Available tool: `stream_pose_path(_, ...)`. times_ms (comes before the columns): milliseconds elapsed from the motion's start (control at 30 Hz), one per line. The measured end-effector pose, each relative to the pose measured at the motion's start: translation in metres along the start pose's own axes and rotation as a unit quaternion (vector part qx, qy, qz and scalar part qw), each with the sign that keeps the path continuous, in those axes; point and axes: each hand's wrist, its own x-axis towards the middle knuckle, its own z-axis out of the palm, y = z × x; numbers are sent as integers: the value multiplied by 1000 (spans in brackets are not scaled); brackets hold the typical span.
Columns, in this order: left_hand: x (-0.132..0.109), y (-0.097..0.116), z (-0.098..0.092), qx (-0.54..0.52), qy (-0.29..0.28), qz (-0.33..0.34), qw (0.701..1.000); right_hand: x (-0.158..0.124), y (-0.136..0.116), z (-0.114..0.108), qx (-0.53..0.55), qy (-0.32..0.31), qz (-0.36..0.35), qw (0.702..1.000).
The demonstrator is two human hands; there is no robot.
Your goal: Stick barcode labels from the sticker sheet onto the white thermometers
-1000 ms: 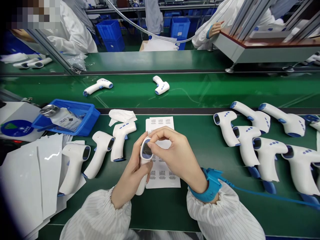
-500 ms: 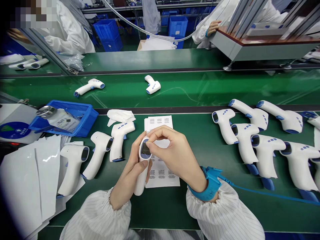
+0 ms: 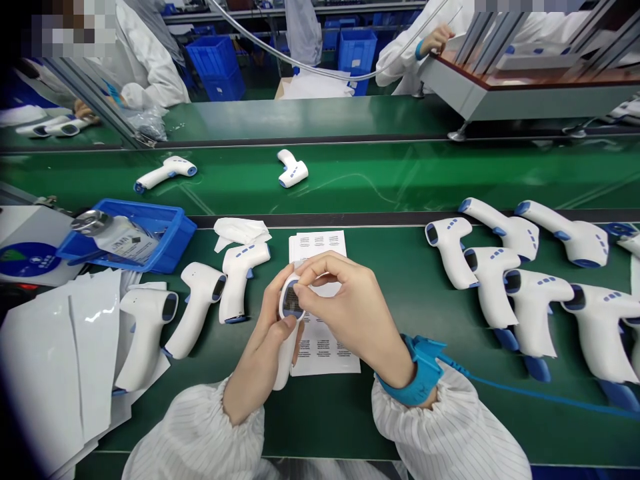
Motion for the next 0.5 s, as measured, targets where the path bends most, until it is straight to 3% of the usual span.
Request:
stream_pose_path(367, -2, 0, 1, 14, -2, 16, 1000, -2, -2, 0, 1, 13, -1, 1000)
stream_pose_path(500, -2, 3, 2, -29, -7, -36, 999, -1, 4, 3, 31, 6, 14, 999)
